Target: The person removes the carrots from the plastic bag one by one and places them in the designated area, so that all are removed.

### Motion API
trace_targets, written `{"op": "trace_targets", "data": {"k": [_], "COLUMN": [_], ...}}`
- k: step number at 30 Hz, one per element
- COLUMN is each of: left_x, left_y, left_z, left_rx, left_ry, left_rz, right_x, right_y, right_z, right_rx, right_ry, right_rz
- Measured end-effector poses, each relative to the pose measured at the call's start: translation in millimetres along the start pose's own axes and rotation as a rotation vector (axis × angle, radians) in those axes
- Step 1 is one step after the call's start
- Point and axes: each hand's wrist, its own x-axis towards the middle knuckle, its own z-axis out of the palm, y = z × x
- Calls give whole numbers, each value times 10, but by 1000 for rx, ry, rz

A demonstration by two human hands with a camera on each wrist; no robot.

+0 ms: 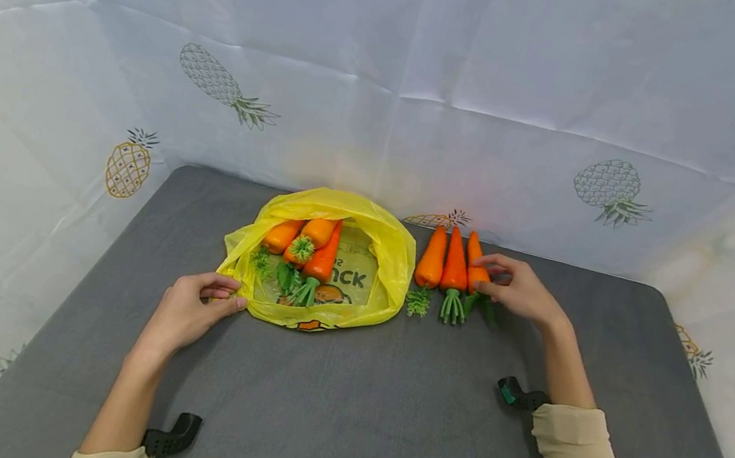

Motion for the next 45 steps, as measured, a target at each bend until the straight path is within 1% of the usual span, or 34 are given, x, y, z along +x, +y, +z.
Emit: {"op": "trace_targets", "data": {"k": [5, 12, 17, 22, 31, 35, 39, 45], "left_x": [-1, 2, 2, 1, 0, 1, 4, 2], "left_y": [1, 6, 10, 4, 3, 4, 8, 9], "left_z": [-2, -2, -1, 5, 1, 0, 0, -6], "left_rx": [-1, 4, 6, 5, 5, 5, 4, 2], "left_ry": [0, 4, 5, 6, 4, 3, 1, -2], "left_rz": [1, 4, 3, 0, 6, 6, 1, -4], "right_x": [-12, -24, -30, -30, -17, 5, 23, 75], "right_y": [-14, -18, -39, -102, -257, -351, -475, -632], "right_z": [1, -40, -71, -83, -112, -103, -82, -7], "right_rx": [0, -30, -20, -2, -35, -35, -34, -1], "right_ry": [2, 15, 13, 16, 48, 62, 70, 81], "right_rz": [-2, -1, 18, 33, 22, 12, -18, -89]}}
